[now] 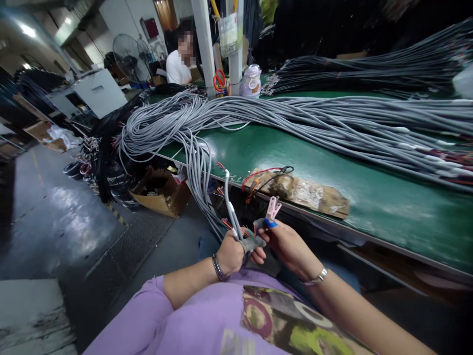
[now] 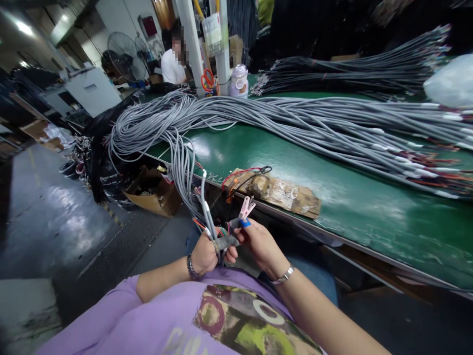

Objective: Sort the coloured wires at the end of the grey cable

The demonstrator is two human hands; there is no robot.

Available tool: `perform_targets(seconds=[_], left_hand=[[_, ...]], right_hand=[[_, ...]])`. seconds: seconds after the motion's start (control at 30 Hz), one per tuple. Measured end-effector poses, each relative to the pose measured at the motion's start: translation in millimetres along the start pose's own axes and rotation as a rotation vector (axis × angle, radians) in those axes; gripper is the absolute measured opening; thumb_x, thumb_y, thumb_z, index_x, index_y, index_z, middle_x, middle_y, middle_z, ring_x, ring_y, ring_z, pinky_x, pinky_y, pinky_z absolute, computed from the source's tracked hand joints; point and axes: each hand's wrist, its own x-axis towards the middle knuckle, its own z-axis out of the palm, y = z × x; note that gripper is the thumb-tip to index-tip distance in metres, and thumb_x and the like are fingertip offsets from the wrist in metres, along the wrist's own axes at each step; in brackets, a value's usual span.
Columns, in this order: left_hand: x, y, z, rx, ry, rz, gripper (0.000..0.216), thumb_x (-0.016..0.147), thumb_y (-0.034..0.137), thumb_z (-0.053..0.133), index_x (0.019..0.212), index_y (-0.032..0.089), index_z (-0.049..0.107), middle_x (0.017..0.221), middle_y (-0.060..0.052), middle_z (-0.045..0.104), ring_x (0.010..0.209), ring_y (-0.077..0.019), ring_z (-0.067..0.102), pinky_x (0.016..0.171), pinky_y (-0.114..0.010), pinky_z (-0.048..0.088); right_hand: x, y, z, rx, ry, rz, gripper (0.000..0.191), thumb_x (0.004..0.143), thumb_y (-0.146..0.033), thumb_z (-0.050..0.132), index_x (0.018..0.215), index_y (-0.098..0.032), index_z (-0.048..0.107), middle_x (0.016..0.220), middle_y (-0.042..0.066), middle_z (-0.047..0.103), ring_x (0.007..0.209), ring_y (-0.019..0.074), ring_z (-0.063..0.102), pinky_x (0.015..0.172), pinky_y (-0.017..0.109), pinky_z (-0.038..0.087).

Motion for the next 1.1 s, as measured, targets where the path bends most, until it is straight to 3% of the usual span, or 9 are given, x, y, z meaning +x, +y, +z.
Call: perform_targets(seconds=[0.13, 0.23, 0.4, 0.6, 0.7, 0.8, 0.93, 1.1], left_hand=[[3, -3, -2, 0.001, 0.083, 0.067, 0.047, 0.056, 0.055, 0.077, 0.063, 0.013, 0.058, 0.048, -0.003, 0.06, 0.036, -0.0108, 0.053, 0.036, -0.02, 0.038], [5, -6, -4, 0.097, 0.053, 0.093, 0.045, 0.063, 0.055, 0.073, 0.064, 0.013, 0.058, 0.05, -0.003, 0.061, 0.037, -0.0113, 0.055, 0.038, -0.02, 0.038], [2, -8, -6, 0.228, 0.009, 0.098, 0.042, 0.066, 0.054, 0.071, 0.065, 0.014, 0.059, 0.055, -0.005, 0.064, 0.043, -0.0129, 0.059, 0.042, -0.021, 0.041], [4, -12, -4, 0.095, 0.117, 0.146, 0.044, 0.067, 0.055, 0.07, 0.061, 0.013, 0.057, 0.053, -0.005, 0.063, 0.04, -0.012, 0.056, 0.04, -0.021, 0.039], [6, -12, -2, 0.041, 0.137, 0.143, 0.045, 0.066, 0.056, 0.071, 0.063, 0.013, 0.056, 0.053, -0.005, 0.063, 0.04, -0.0124, 0.056, 0.041, -0.021, 0.04], [5, -10, -1, 0.126, 0.039, 0.088, 0.045, 0.063, 0.056, 0.072, 0.064, 0.014, 0.057, 0.052, -0.004, 0.063, 0.041, -0.0131, 0.057, 0.042, -0.022, 0.042], [4, -9, -2, 0.214, -0.066, 0.002, 0.047, 0.06, 0.058, 0.073, 0.062, 0.014, 0.057, 0.048, -0.004, 0.061, 0.038, -0.0131, 0.055, 0.041, -0.023, 0.044], [6, -10, -2, 0.066, 0.102, 0.073, 0.047, 0.061, 0.058, 0.072, 0.065, 0.014, 0.057, 0.052, -0.004, 0.062, 0.04, -0.0122, 0.056, 0.042, -0.022, 0.042]], right_hand=[[-9, -1, -1, -0.101, -0.005, -0.051, 0.035, 0.077, -0.053, 0.066, 0.07, -0.019, 0.057, 0.059, -0.002, 0.052, 0.053, 0.0127, 0.047, 0.053, 0.029, 0.041], [-14, -12, 6, -0.257, -0.013, -0.094, 0.035, 0.07, -0.05, 0.074, 0.074, -0.02, 0.056, 0.059, -0.002, 0.056, 0.053, 0.0125, 0.049, 0.052, 0.028, 0.04], [-16, -25, 17, -0.265, -0.173, -0.011, 0.036, 0.074, -0.052, 0.069, 0.07, -0.021, 0.05, 0.047, -0.003, 0.053, 0.045, 0.0147, 0.052, 0.05, 0.03, 0.04], [-14, -15, 10, -0.152, -0.052, 0.002, 0.035, 0.07, -0.049, 0.073, 0.066, -0.02, 0.054, 0.051, -0.002, 0.053, 0.047, 0.0119, 0.047, 0.05, 0.029, 0.037], [-15, -9, 12, -0.024, -0.072, 0.03, 0.035, 0.072, -0.046, 0.073, 0.065, -0.021, 0.048, 0.05, -0.004, 0.051, 0.047, 0.0127, 0.049, 0.052, 0.03, 0.041], [-15, -8, 15, 0.0, -0.12, 0.044, 0.033, 0.076, -0.047, 0.068, 0.07, -0.022, 0.048, 0.044, -0.006, 0.049, 0.04, 0.0139, 0.049, 0.047, 0.03, 0.04], [-14, -7, 14, -0.2, -0.034, -0.011, 0.036, 0.07, -0.051, 0.073, 0.07, -0.021, 0.054, 0.042, -0.004, 0.05, 0.035, 0.0125, 0.046, 0.042, 0.027, 0.034], [-11, -3, 7, -0.214, 0.14, -0.085, 0.04, 0.067, -0.055, 0.074, 0.062, -0.021, 0.053, 0.046, -0.004, 0.045, 0.042, 0.0099, 0.037, 0.044, 0.027, 0.029]])
